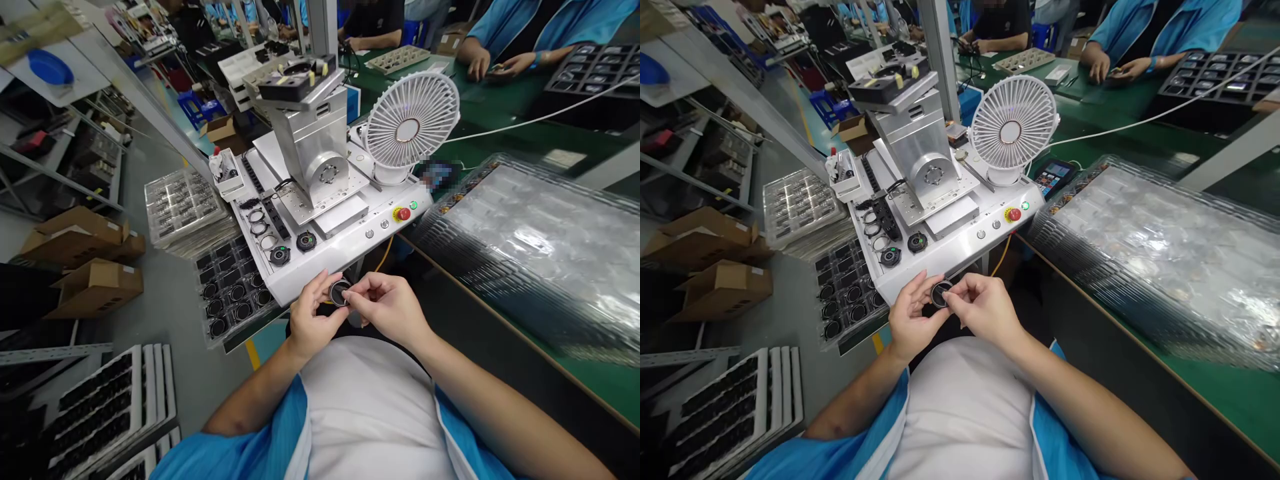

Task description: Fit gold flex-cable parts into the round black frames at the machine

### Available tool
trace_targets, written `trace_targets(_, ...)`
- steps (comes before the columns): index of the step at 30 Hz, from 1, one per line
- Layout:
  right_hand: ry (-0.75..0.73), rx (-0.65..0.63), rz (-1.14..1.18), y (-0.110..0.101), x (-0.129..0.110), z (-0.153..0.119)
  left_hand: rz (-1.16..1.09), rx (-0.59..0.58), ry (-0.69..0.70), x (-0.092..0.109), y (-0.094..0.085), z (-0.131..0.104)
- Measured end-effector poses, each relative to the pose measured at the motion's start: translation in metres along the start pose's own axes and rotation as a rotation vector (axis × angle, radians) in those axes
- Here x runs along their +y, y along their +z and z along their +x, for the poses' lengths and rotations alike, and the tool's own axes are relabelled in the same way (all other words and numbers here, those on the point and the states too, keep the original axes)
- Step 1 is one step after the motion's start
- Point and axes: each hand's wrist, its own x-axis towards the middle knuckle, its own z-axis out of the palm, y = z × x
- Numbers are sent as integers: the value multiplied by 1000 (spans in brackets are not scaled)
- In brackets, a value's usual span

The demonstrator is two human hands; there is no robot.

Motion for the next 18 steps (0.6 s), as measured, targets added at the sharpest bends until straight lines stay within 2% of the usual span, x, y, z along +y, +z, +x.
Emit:
trace_targets(4, -24, 10, 4, -1, 5, 4, -4, 0, 5, -2, 1, -2)
trace_targets(7, -13, -3, 79, -5, 10, 5, -36, -6, 7, -7, 8, -4)
trace_targets(9, 46, -84, 163, -17, 13, 2, -108, -49, 23, -13, 17, -5)
trace_targets(10, 54, -93, 192, -28, 14, -2, -152, -88, 34, -17, 23, -5)
trace_targets(11, 34, -44, 199, -43, 15, -7, -193, -145, 38, -23, 29, -5)
trace_targets(12, -12, 76, 176, -62, 16, -15, -223, -225, 30, -31, 35, -5)
trace_targets(14, -133, 481, 45, -114, 20, -40, -245, -479, -48, -54, 48, -8)
trace_targets(16, -198, 972, -172, -175, 30, -77, -214, -828, -231, -86, 61, -15)
trace_targets(17, -173, 1204, -307, -206, 37, -98, -185, -995, -351, -105, 68, -21)
trace_targets(18, -102, 1417, -464, -233, 46, -119, -138, -1107, -481, -124, 74, -27)
